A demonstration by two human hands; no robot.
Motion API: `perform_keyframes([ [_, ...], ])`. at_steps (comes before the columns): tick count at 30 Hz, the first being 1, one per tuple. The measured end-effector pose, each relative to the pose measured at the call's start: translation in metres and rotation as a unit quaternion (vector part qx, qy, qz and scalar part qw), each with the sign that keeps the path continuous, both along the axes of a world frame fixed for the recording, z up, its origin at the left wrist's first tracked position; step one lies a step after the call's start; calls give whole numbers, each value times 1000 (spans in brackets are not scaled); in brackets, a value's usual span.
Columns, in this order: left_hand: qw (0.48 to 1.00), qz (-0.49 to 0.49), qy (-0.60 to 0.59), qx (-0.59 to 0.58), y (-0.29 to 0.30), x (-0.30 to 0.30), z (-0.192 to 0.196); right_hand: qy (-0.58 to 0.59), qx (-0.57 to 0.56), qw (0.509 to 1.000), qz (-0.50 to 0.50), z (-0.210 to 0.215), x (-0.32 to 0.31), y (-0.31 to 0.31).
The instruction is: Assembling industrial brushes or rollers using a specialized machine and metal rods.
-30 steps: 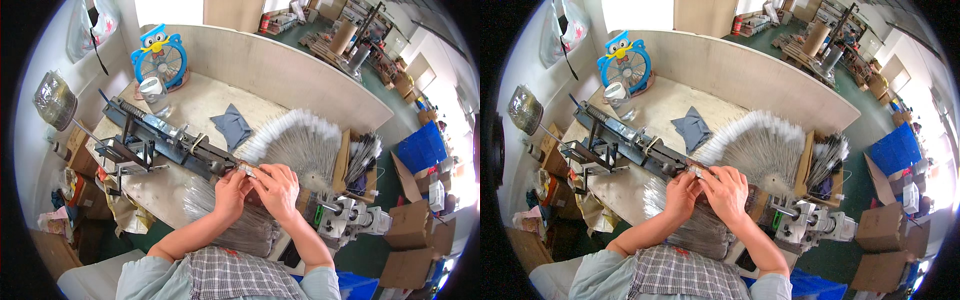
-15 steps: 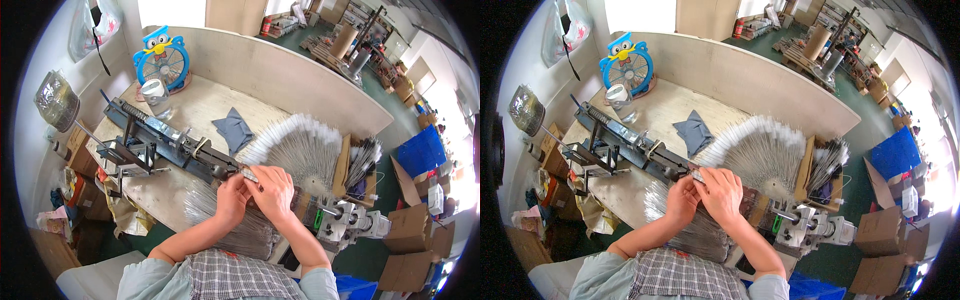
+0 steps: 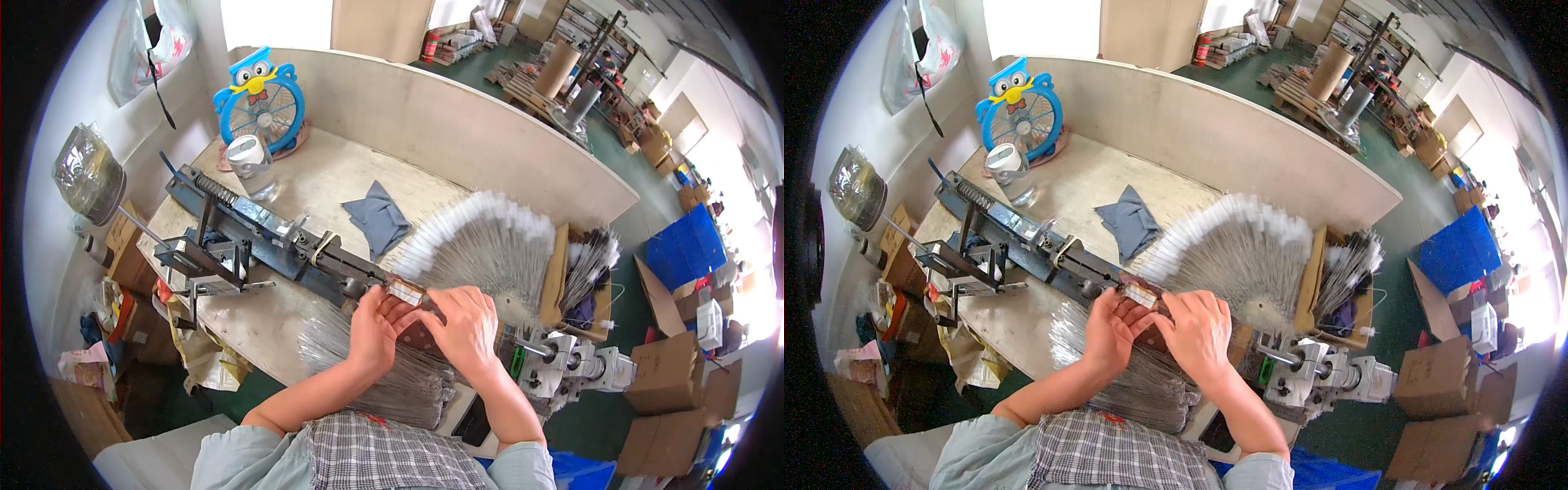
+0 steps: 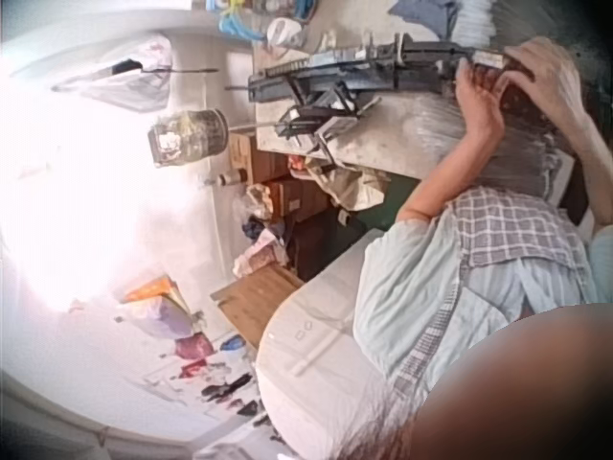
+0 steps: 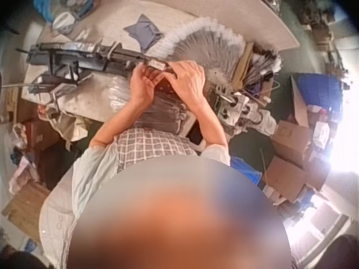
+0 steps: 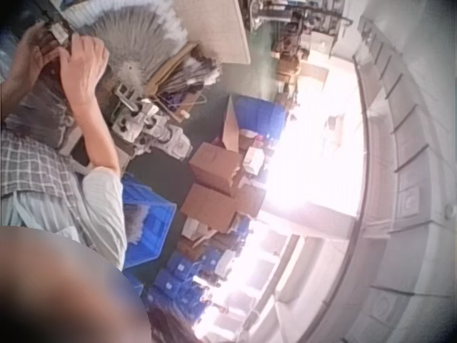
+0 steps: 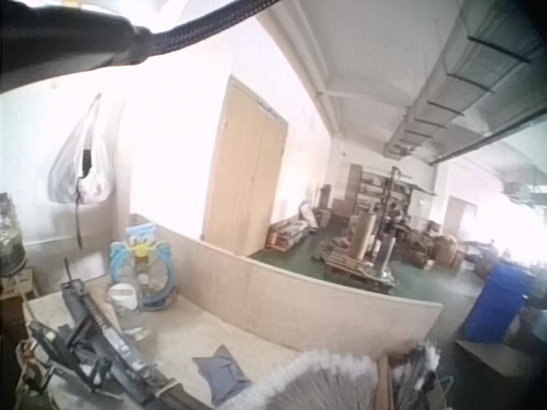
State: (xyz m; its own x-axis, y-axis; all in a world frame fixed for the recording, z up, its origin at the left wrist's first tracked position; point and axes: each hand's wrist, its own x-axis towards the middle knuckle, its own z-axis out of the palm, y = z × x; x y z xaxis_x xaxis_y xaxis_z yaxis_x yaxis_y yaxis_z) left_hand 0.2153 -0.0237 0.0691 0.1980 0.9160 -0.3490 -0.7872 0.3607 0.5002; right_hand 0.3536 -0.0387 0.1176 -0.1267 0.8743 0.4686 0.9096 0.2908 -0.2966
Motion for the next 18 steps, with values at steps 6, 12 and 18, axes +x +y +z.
perform_keyframes([
  [6,998,-32,58,-4,-6,-4,10,17,-18,999,26,-10,6,-10],
  [12,991,-80,108,26,-5,-7,7,63,-18,998,27,-3,18,-11],
  [18,973,-126,193,25,-21,-38,3,50,-230,971,51,-30,32,-65],
])
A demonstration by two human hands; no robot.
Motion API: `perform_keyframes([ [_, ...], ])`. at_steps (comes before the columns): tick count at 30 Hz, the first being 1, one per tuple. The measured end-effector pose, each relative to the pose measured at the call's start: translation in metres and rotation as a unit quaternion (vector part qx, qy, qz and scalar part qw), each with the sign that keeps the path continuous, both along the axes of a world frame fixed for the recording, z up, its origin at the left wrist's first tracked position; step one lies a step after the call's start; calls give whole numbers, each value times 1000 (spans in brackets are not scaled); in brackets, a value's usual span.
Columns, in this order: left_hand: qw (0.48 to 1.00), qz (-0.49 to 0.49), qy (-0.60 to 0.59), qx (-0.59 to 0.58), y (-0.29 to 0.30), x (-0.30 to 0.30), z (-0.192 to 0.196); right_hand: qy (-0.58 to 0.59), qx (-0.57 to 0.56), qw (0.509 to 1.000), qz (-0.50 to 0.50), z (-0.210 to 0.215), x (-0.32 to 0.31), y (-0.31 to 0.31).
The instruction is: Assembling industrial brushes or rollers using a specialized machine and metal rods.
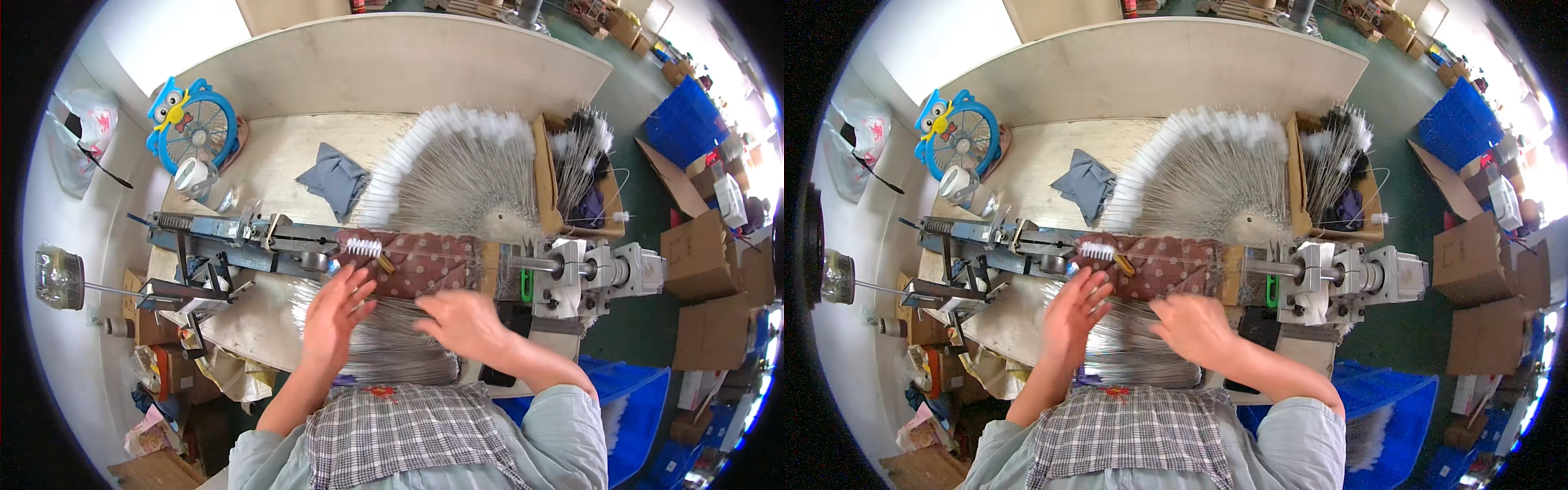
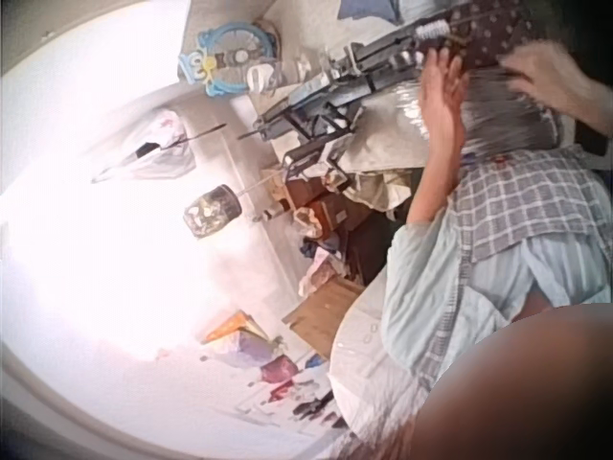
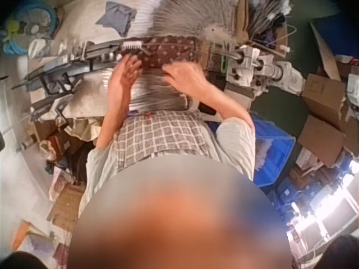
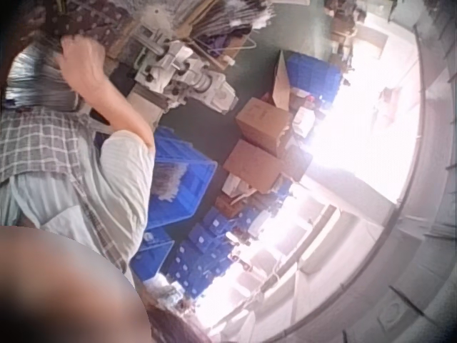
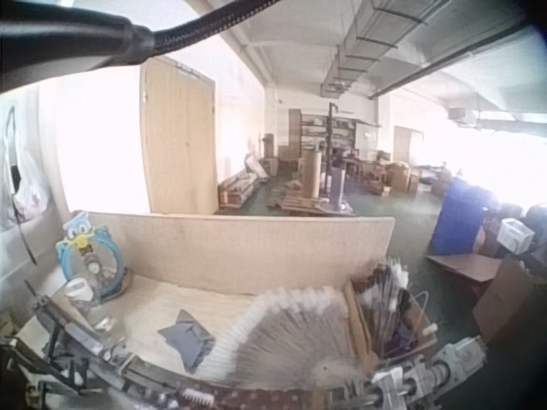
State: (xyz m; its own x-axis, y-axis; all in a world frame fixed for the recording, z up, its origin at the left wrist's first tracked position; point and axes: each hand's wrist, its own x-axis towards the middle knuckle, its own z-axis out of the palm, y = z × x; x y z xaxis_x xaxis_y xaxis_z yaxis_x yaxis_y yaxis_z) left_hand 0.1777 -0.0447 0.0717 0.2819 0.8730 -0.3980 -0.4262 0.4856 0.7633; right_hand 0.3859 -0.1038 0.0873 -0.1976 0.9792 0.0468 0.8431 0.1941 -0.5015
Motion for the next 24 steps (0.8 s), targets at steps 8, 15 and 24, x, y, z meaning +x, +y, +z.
perform_keyframes([
  [8,937,330,-77,-86,-1,-256,-116,19,-104,994,7,-17,9,-11],
  [15,873,478,93,-8,20,-364,-107,-56,-75,996,-7,-41,-8,-1],
  [24,852,521,36,-38,14,-256,-112,21,-134,990,-29,-23,11,4],
])
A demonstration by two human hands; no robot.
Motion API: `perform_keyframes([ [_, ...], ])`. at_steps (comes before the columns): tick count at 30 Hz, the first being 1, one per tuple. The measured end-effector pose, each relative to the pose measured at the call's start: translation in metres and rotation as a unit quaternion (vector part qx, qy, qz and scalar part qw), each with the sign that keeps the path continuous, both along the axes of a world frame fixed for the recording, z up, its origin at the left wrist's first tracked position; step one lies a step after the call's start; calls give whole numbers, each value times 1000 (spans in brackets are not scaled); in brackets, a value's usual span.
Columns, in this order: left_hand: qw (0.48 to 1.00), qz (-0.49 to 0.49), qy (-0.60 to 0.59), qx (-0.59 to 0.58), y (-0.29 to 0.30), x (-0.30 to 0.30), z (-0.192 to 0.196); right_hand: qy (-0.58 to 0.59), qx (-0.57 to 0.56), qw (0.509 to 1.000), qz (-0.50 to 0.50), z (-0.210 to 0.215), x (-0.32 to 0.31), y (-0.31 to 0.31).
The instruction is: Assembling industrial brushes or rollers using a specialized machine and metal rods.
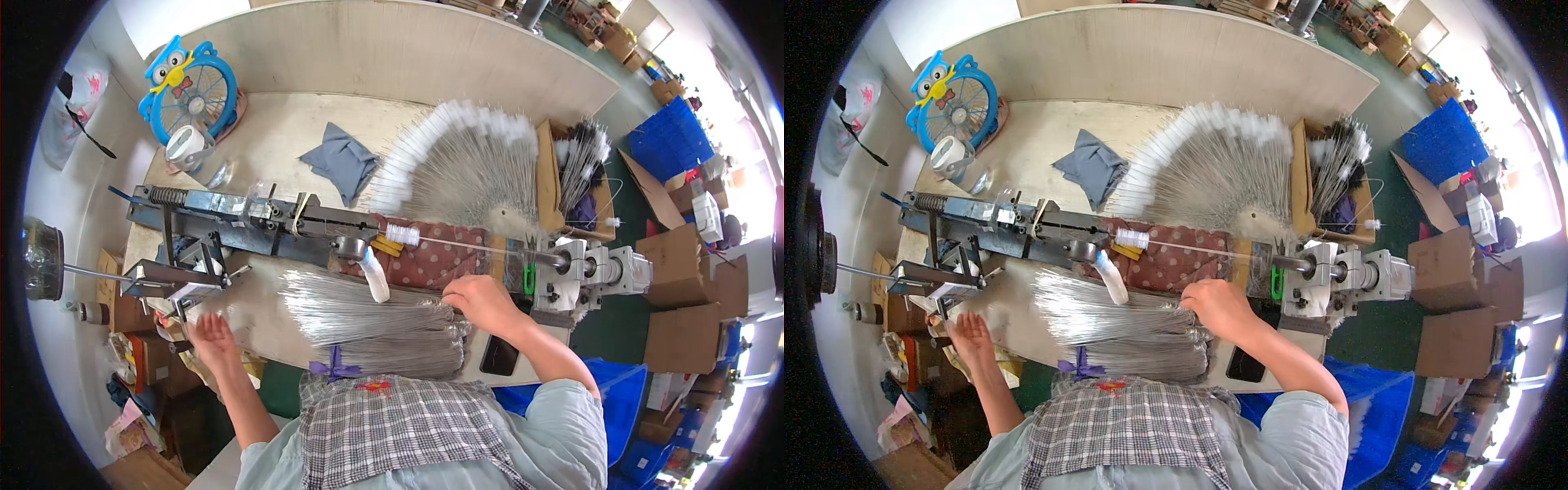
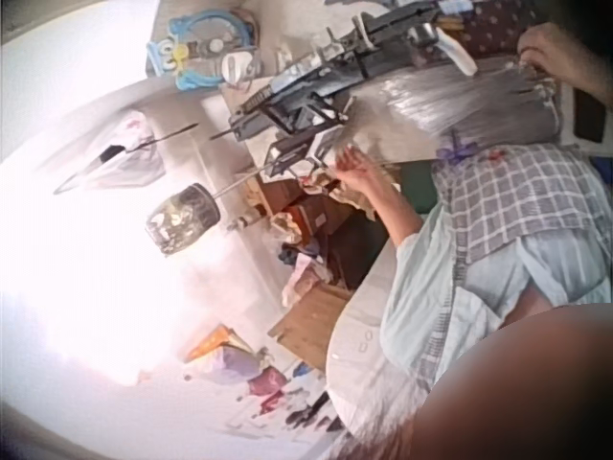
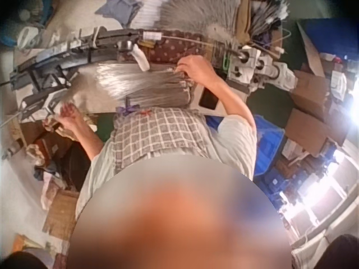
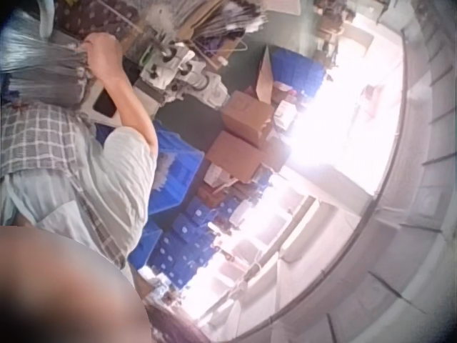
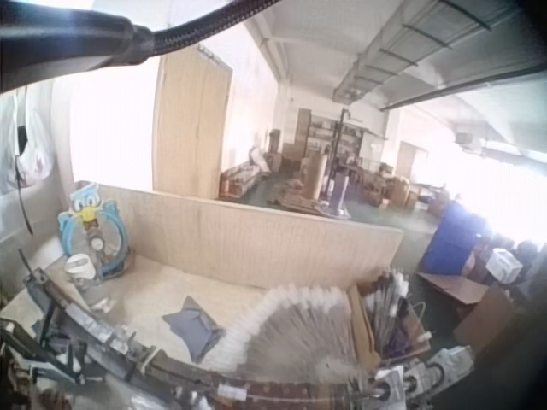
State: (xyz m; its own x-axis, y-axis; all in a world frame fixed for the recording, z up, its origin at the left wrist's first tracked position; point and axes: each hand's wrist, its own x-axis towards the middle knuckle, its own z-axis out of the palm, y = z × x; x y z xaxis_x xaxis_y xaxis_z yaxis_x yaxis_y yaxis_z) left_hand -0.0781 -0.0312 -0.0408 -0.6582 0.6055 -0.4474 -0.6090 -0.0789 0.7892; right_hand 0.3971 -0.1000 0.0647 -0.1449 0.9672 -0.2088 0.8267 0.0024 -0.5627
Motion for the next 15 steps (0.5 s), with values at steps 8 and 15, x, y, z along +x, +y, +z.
perform_keyframes([
  [8,900,-431,-62,6,-6,197,75,-30,36,998,-44,2,7,-10],
  [15,842,-504,-173,-85,-17,301,151,-43,16,999,-26,-3,7,-5],
])
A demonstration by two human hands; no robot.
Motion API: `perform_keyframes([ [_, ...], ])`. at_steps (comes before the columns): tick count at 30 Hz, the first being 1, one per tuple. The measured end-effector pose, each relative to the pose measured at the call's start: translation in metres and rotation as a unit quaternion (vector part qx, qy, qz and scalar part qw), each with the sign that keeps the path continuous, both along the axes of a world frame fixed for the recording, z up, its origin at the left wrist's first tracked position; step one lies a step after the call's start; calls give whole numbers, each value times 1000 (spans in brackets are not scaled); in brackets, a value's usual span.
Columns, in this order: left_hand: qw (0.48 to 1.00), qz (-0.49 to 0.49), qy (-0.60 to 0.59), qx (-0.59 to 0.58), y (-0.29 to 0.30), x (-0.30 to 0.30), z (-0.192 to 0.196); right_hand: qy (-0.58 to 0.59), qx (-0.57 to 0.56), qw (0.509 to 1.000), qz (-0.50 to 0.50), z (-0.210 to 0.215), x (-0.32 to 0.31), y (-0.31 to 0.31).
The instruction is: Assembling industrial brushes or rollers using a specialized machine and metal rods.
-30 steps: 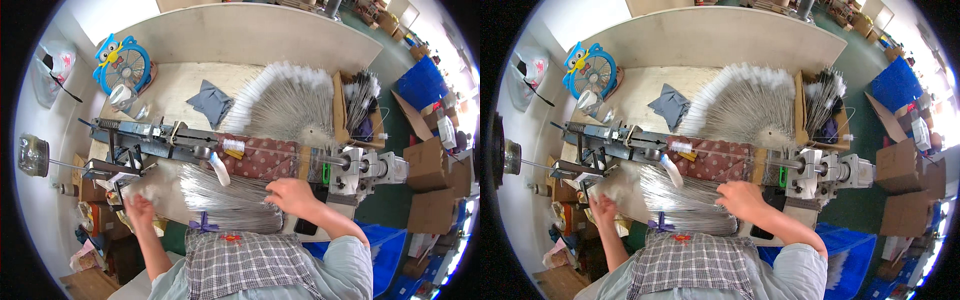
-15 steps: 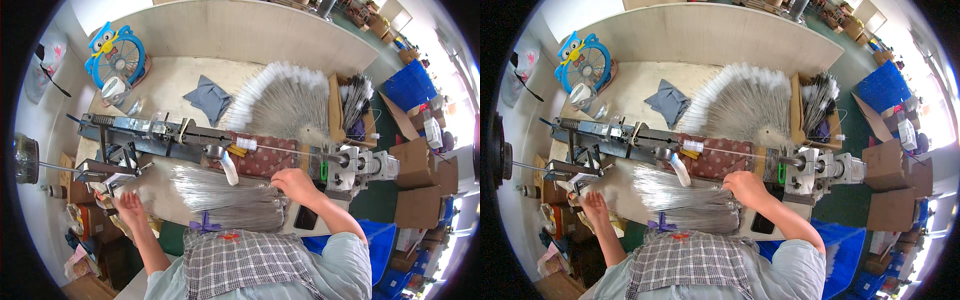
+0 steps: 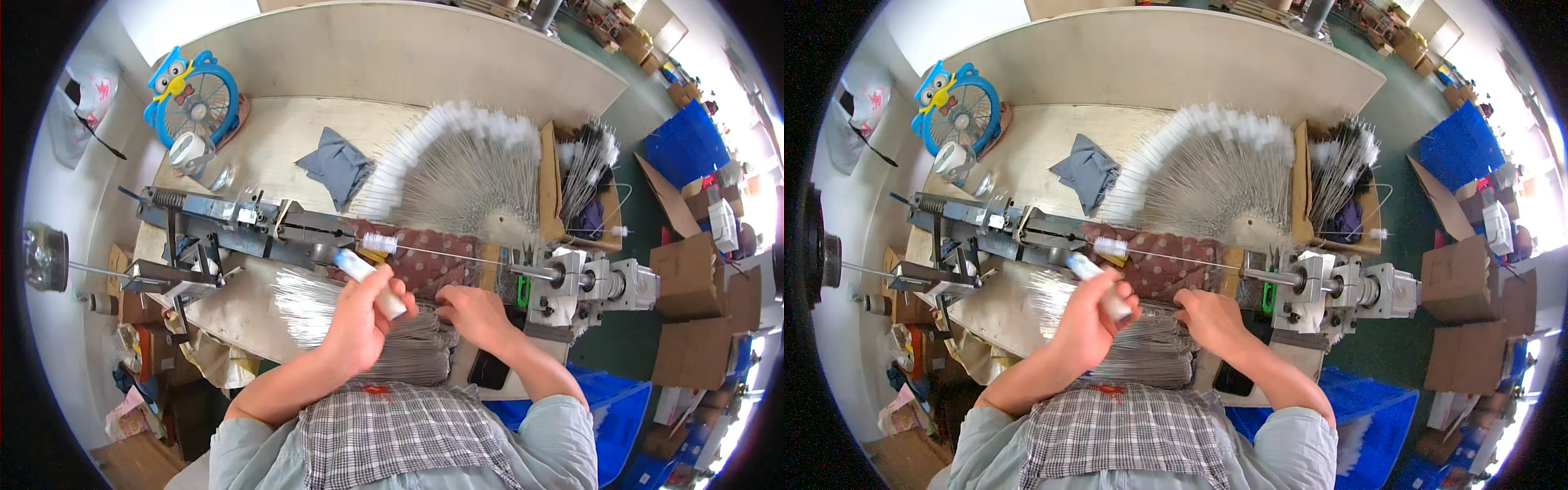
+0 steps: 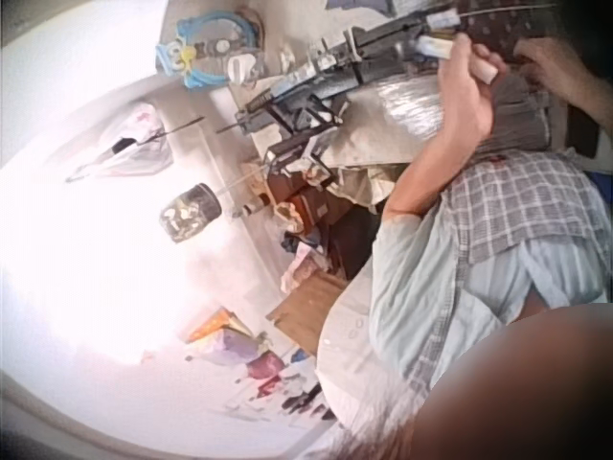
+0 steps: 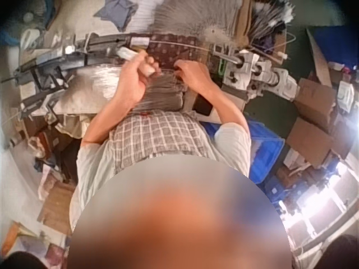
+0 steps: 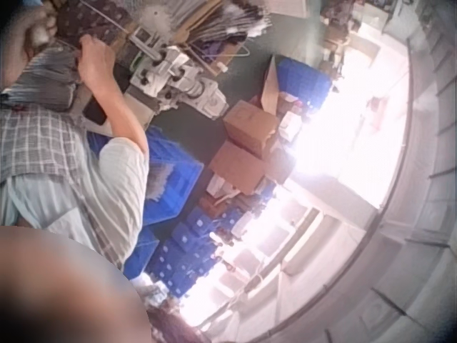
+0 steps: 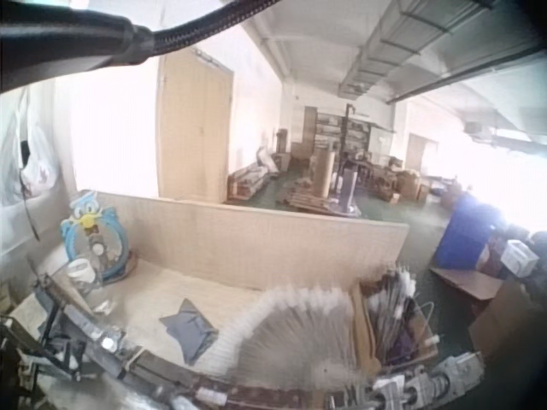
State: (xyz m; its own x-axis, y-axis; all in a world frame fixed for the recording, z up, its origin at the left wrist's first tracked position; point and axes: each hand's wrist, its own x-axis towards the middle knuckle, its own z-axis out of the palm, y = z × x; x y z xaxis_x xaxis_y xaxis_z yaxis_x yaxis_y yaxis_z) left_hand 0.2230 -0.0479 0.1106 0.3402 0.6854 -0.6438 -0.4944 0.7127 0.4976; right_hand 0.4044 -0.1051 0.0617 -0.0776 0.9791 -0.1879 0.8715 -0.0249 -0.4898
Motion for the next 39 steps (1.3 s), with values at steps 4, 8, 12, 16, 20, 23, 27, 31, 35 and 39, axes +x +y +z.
perform_keyframes([
  [4,928,-84,-334,-143,32,-62,37,7,4,1000,24,6,16,-2],
  [8,987,41,-111,108,10,-92,10,-70,73,994,40,30,16,-17],
  [12,982,-122,-25,144,-8,-81,-5,-149,-27,988,9,58,8,-23],
  [16,904,-347,-5,251,0,-68,14,-387,108,916,-14,97,30,-29],
  [20,709,-330,171,599,19,-22,-8,-243,248,926,-149,124,81,-25],
  [23,506,-220,431,714,35,37,-41,-162,286,940,-92,114,87,-9],
  [27,379,-306,546,682,50,62,-77,-59,234,968,-62,68,67,23],
  [31,310,-244,615,683,91,77,-72,-20,113,993,-30,59,73,38],
  [35,378,-134,558,726,83,64,-58,-14,44,998,30,85,80,41],
  [39,545,-143,412,716,26,12,-58,29,143,985,95,75,47,63],
])
